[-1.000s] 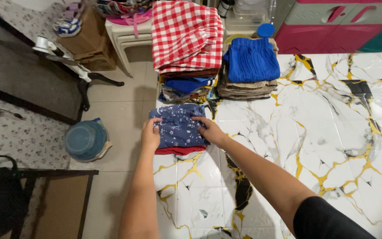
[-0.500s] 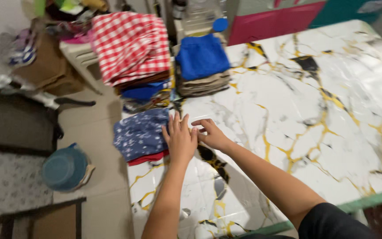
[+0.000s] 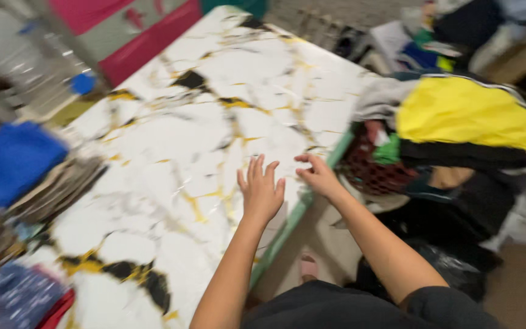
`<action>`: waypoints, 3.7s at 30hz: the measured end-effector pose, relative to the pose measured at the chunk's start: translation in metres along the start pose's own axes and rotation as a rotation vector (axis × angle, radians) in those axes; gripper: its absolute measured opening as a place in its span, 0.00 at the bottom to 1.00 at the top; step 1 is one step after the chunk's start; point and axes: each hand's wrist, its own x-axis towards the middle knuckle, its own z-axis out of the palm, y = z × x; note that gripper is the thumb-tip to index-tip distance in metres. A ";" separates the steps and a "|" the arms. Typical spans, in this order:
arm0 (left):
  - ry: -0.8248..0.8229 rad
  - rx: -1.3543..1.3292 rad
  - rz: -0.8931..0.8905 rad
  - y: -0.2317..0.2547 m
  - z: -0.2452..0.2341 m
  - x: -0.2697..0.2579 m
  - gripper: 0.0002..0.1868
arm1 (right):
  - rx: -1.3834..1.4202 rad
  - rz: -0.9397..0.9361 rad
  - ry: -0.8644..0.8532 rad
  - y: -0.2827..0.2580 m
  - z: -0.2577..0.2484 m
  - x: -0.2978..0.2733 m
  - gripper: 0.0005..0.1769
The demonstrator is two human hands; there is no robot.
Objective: The person folds multiple garments one by one on a marble-patterned table, including blue shorts, patterned shorts, yellow shorts, brown shorts, a gray t-shirt, and black t-shirts. Each item is smoothed and folded into a neat stack.
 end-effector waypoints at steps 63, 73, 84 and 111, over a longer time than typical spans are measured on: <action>0.250 -0.822 0.115 0.190 0.072 0.083 0.24 | 0.247 -0.522 0.115 -0.068 -0.226 -0.008 0.35; 0.081 -0.877 0.238 0.179 -0.077 0.037 0.23 | 0.250 -0.709 -0.227 -0.161 -0.186 -0.028 0.39; 0.090 -0.158 0.328 0.125 -0.190 0.027 0.21 | 0.637 -0.741 -0.530 -0.204 -0.145 -0.021 0.21; 0.243 -0.396 -0.006 -0.027 -0.241 0.009 0.25 | 0.576 -0.516 -0.542 -0.266 -0.030 0.025 0.42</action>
